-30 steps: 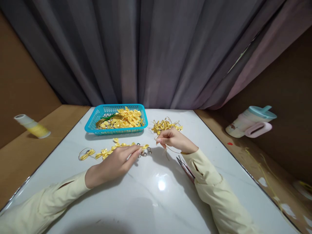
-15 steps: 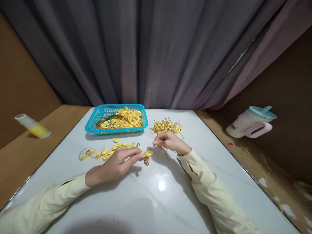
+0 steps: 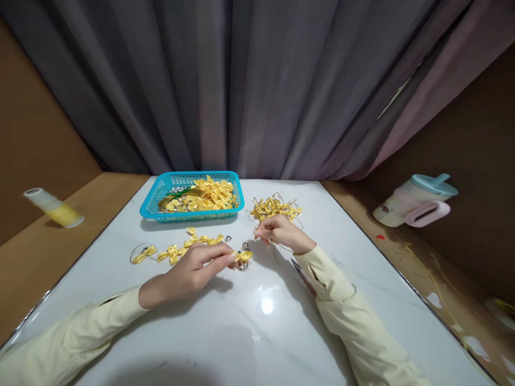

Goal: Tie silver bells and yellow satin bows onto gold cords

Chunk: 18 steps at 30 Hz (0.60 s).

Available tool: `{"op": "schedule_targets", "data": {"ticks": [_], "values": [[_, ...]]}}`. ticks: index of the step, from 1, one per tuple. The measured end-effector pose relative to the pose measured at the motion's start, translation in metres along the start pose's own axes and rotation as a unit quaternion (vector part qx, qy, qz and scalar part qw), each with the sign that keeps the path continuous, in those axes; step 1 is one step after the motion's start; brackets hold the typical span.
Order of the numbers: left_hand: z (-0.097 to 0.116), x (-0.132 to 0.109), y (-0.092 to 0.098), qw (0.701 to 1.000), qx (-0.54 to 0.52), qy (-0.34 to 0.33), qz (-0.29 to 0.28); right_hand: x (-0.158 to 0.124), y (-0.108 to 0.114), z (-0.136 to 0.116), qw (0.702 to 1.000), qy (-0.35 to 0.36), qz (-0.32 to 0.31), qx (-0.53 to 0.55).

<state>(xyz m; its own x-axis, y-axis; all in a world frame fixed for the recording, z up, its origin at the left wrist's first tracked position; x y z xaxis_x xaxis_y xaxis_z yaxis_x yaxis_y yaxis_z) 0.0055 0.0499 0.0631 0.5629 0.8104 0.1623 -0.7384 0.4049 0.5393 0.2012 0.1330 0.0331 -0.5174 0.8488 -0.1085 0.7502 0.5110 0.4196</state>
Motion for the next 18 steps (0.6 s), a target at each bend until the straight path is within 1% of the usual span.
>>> {"op": "schedule_targets", "data": {"ticks": [4,9,14,18], "values": [[0.002,0.0,0.001,1.0,-0.009,-0.006,0.003,0.0,-0.001,0.0,1.0,-0.003,0.0,0.003],[0.007,-0.002,0.002,0.999,-0.035,-0.014,-0.011,0.002,0.001,0.003,1.0,-0.007,0.009,0.003],[0.01,-0.001,0.0,0.993,-0.111,-0.003,-0.034,0.003,0.003,0.007,1.0,-0.007,0.018,0.004],[0.011,-0.001,0.0,0.987,-0.155,0.011,-0.033,0.003,0.005,0.008,0.999,-0.006,0.032,-0.001]]}}
Point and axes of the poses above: each hand's wrist, its own x-axis towards the middle knuckle, its own y-axis out of the back of the hand, z = x × y, the point moved 3 cm from there along x, towards the middle knuckle, and after that the axes turned 1 degree about y, right-handed, at the moved point
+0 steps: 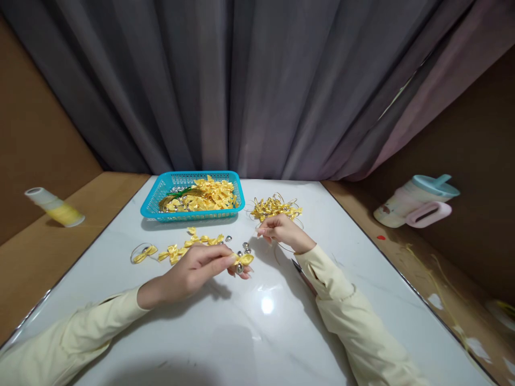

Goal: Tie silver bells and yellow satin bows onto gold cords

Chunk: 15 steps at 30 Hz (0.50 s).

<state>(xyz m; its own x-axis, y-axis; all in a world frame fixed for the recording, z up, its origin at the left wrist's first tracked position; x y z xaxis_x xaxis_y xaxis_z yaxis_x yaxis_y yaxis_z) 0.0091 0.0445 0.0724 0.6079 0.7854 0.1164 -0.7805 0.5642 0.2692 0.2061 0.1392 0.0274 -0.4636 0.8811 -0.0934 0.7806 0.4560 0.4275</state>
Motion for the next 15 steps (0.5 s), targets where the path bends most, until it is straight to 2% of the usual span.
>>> {"op": "schedule_targets", "data": {"ticks": [10,13,15], "values": [[-0.0021,0.0004,-0.0011,1.0,-0.017,0.006,-0.023,0.0004,0.0006,-0.0013,0.998,-0.001,0.054,-0.018],[-0.0001,-0.0002,-0.0021,0.999,-0.021,0.013,-0.03,0.0005,0.0001,-0.0013,0.999,-0.004,0.051,-0.007],[0.0019,-0.001,-0.0029,0.999,-0.026,0.014,-0.035,-0.0002,-0.0001,-0.0027,1.0,-0.01,0.027,0.009]]}}
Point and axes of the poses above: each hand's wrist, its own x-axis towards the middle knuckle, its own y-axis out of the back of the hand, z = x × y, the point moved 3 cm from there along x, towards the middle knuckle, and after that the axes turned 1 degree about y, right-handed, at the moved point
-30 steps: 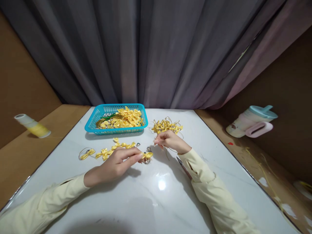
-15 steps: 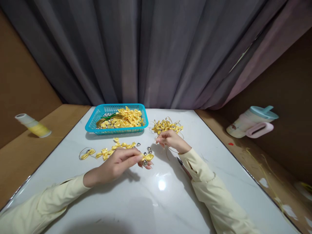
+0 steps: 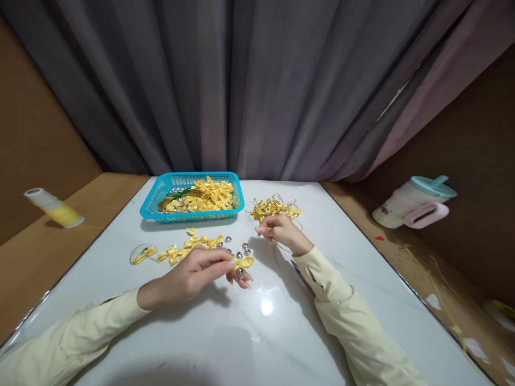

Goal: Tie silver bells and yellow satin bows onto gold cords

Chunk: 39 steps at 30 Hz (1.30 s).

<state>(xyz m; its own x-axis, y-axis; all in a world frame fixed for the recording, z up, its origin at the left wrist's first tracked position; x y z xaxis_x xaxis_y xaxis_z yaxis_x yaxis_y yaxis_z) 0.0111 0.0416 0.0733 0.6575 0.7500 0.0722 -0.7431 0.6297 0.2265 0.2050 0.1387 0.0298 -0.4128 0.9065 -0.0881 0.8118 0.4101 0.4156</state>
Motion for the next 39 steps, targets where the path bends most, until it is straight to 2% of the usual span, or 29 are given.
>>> {"op": "schedule_targets", "data": {"ticks": [3,7,10,15,21,23,26,28,33,39], "values": [[0.002,0.0,-0.001,1.0,-0.003,-0.007,-0.004,-0.005,0.0,-0.008,0.998,-0.013,-0.06,0.026],[0.0,0.002,0.001,1.0,-0.016,-0.015,0.01,-0.024,-0.005,-0.033,0.983,-0.004,-0.168,0.07],[-0.003,0.004,0.003,1.0,-0.014,-0.008,0.016,-0.04,-0.011,-0.055,0.978,0.019,-0.199,0.055],[-0.003,0.002,0.003,1.0,-0.001,-0.008,0.001,-0.058,-0.021,-0.079,0.977,0.039,-0.205,0.045],[0.0,0.002,0.002,0.999,0.028,-0.008,0.015,-0.065,-0.02,-0.086,0.978,0.06,-0.198,0.011],[0.0,0.004,0.002,0.998,0.043,0.01,0.04,-0.065,-0.019,-0.087,0.981,0.057,-0.186,-0.012],[-0.003,0.005,0.006,0.99,0.04,0.062,0.123,-0.065,-0.018,-0.088,0.987,0.051,-0.15,-0.04],[-0.006,0.004,0.007,0.984,0.036,0.083,0.156,-0.065,-0.018,-0.088,0.989,0.053,-0.123,-0.067],[-0.008,0.001,-0.002,0.991,0.044,0.082,0.099,-0.066,-0.022,-0.09,0.986,0.093,-0.08,-0.113],[-0.012,0.003,-0.01,0.98,-0.146,0.11,0.075,-0.066,-0.026,-0.093,0.981,0.126,-0.061,-0.138]]}}
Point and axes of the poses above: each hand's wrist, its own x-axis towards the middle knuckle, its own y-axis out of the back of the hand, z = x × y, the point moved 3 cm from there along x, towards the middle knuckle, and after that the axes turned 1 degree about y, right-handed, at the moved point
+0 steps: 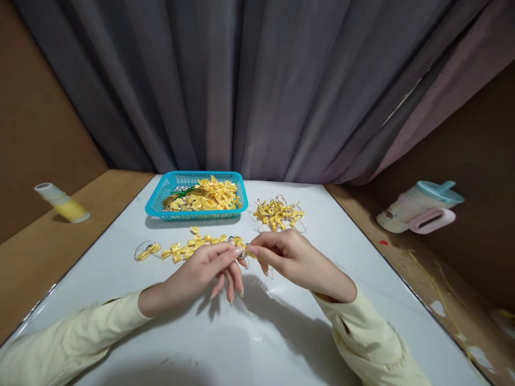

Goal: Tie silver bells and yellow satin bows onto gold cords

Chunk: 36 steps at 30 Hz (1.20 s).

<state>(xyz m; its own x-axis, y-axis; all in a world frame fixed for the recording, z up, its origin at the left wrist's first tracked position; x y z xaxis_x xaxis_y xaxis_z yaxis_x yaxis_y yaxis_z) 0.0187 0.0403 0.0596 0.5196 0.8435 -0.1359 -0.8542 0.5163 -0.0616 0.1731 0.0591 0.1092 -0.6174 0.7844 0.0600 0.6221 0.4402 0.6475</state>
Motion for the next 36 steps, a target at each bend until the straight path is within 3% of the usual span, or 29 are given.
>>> {"op": "schedule_targets", "data": {"ticks": [6,9,22,28,32,36], "values": [[-0.003,-0.001,-0.003,0.989,-0.143,0.034,-0.027,-0.001,0.001,-0.002,1.0,0.009,0.012,0.007],[-0.005,-0.001,-0.004,0.985,-0.163,0.041,-0.035,0.0,0.001,-0.001,1.0,0.006,0.011,0.013],[0.007,0.01,0.014,0.999,0.015,-0.033,0.006,-0.001,0.002,0.006,0.999,-0.024,-0.035,0.026],[0.009,0.007,0.012,0.993,0.107,-0.048,0.007,0.0,-0.002,0.004,0.996,-0.023,-0.07,0.04],[0.008,0.006,0.011,0.994,0.09,-0.052,0.015,0.0,-0.001,0.01,0.993,-0.032,-0.1,0.057],[0.007,0.006,0.011,0.997,0.051,-0.052,0.027,0.001,0.0,0.024,0.977,-0.055,-0.185,0.094]]}}
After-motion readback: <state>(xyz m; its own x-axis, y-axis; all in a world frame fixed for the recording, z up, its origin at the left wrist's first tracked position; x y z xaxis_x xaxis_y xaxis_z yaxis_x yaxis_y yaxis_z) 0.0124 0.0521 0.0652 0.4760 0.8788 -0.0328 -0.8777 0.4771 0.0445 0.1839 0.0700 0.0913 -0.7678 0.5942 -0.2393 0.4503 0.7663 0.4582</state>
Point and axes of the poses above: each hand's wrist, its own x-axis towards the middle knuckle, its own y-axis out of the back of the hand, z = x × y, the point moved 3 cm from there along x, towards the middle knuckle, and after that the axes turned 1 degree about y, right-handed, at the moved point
